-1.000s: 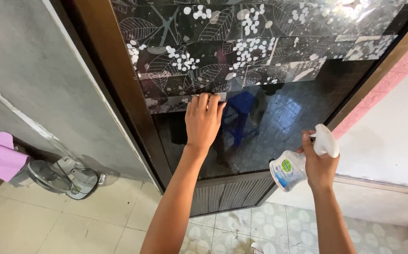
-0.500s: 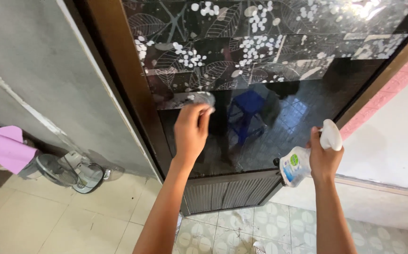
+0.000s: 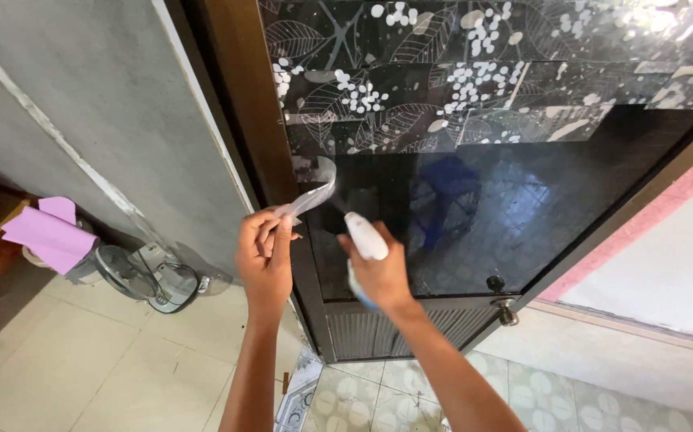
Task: Measuring, cutting, and applying decorative adhesive film strips to a cabinet door.
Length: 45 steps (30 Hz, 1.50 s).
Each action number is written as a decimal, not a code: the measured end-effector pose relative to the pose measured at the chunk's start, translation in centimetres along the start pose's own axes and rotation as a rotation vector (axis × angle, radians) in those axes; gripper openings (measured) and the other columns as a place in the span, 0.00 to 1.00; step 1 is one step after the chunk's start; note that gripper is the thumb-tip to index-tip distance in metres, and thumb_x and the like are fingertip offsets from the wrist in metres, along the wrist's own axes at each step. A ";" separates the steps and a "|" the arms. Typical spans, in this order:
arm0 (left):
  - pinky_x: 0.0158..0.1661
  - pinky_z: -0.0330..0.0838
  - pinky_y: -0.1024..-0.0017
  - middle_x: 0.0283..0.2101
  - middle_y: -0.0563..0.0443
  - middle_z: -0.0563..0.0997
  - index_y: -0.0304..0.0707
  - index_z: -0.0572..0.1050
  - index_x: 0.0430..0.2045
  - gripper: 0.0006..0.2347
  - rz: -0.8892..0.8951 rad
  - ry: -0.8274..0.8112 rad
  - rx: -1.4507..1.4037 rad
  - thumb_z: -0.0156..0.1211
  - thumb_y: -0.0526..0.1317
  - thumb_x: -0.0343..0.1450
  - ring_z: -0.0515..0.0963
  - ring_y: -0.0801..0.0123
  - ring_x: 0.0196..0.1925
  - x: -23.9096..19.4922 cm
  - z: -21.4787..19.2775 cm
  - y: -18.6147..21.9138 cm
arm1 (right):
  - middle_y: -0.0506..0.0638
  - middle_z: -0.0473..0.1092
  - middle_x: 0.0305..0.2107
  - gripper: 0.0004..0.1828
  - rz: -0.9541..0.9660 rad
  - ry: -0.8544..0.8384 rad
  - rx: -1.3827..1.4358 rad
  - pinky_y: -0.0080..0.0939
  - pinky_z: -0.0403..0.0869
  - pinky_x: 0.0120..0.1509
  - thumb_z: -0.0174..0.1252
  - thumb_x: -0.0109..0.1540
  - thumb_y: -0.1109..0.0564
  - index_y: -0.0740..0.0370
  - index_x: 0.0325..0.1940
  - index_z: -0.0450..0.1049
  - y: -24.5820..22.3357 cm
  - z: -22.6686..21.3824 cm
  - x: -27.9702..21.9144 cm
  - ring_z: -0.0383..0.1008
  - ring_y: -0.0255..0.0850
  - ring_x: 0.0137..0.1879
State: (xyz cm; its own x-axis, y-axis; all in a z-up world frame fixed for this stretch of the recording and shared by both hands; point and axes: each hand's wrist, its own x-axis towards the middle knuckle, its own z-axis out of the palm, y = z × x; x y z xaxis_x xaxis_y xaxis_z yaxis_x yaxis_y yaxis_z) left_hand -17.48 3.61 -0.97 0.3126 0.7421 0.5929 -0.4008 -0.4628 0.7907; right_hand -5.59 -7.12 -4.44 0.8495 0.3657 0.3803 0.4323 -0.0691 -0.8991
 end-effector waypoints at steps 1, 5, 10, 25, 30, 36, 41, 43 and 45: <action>0.40 0.82 0.63 0.45 0.32 0.81 0.29 0.68 0.41 0.07 -0.003 -0.006 0.039 0.56 0.35 0.78 0.84 0.60 0.37 0.0 -0.3 -0.2 | 0.54 0.77 0.21 0.15 -0.037 -0.024 -0.001 0.43 0.77 0.40 0.74 0.56 0.49 0.60 0.34 0.76 -0.2 0.7 -0.2 0.81 0.48 0.29; 0.41 0.82 0.64 0.45 0.34 0.82 0.30 0.69 0.41 0.07 0.017 -0.009 0.036 0.58 0.35 0.77 0.85 0.63 0.37 -0.1 0.4 -1.1 | 0.59 0.77 0.24 0.15 -0.021 0.007 0.071 0.47 0.75 0.41 0.74 0.55 0.52 0.63 0.37 0.78 0.1 -2.2 -0.6 0.81 0.47 0.29; 0.36 0.83 0.67 0.41 0.41 0.84 0.33 0.78 0.38 0.04 0.267 -0.042 0.205 0.63 0.34 0.74 0.86 0.52 0.38 -0.6 5.5 0.8 | 0.57 0.77 0.32 0.06 -0.010 0.091 0.105 0.44 0.75 0.44 0.65 0.65 0.59 0.63 0.43 0.78 4.5 -13.2 3.0 0.73 0.40 0.33; 0.63 0.55 0.48 0.73 0.44 0.62 0.51 0.71 0.66 0.23 0.851 -0.281 1.046 0.61 0.36 0.73 0.60 0.52 0.76 -1.0 13.0 -4.6 | 0.47 0.69 0.27 0.09 0.022 0.477 0.083 0.28 0.71 0.41 0.57 0.80 0.47 0.52 0.59 0.74 10.3 -36.6 7.1 0.73 0.31 0.34; 0.61 0.54 0.49 0.73 0.50 0.66 0.60 0.71 0.66 0.26 0.854 -0.295 1.178 0.61 0.44 0.68 0.63 0.58 0.75 -1.0 12.7 -4.6 | 0.47 0.66 0.52 0.12 -0.265 0.504 0.183 0.40 0.80 0.44 0.54 0.82 0.49 0.54 0.65 0.64 12.6 -45.8 15.7 0.69 0.35 0.39; 0.61 0.54 0.51 0.71 0.46 0.68 0.57 0.77 0.61 0.19 0.918 -0.247 1.168 0.58 0.38 0.73 0.66 0.55 0.74 -0.9 13.1 -3.3 | 0.45 0.73 0.39 0.14 -0.321 0.531 -0.079 0.30 0.76 0.46 0.58 0.78 0.48 0.60 0.60 0.74 9.7 -52.7 24.1 0.77 0.31 0.42; 0.62 0.53 0.48 0.72 0.44 0.66 0.56 0.76 0.63 0.22 0.874 -0.242 1.192 0.62 0.33 0.73 0.66 0.52 0.74 -1.3 13.5 -4.1 | 0.62 0.78 0.51 0.19 -0.445 0.492 0.073 0.39 0.86 0.51 0.63 0.82 0.55 0.59 0.62 0.57 12.7 -57.5 30.6 0.83 0.43 0.49; 0.63 0.50 0.46 0.74 0.44 0.61 0.57 0.72 0.67 0.23 0.844 -0.293 1.206 0.63 0.35 0.75 0.60 0.51 0.77 -1.5 13.3 -4.3 | 0.47 0.80 0.50 0.31 -0.279 0.492 0.144 0.34 0.88 0.57 0.67 0.74 0.35 0.53 0.67 0.62 12.3 -57.6 32.1 0.85 0.34 0.48; 0.62 0.51 0.47 0.74 0.44 0.61 0.57 0.71 0.68 0.23 0.871 -0.272 1.204 0.61 0.36 0.75 0.60 0.51 0.77 -1.2 13.7 -4.3 | 0.44 0.80 0.47 0.26 -0.252 0.507 0.214 0.32 0.90 0.57 0.68 0.71 0.35 0.51 0.61 0.68 14.1 -58.4 35.0 0.84 0.30 0.47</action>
State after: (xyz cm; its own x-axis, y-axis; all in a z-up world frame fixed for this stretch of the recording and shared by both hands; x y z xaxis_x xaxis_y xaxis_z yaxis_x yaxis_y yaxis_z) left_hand -4.31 -1.95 -2.97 0.5553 -0.0126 0.8315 0.3428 -0.9075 -0.2427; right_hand 47.87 -49.48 8.80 0.7898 -0.1449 0.5959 0.6132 0.1694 -0.7715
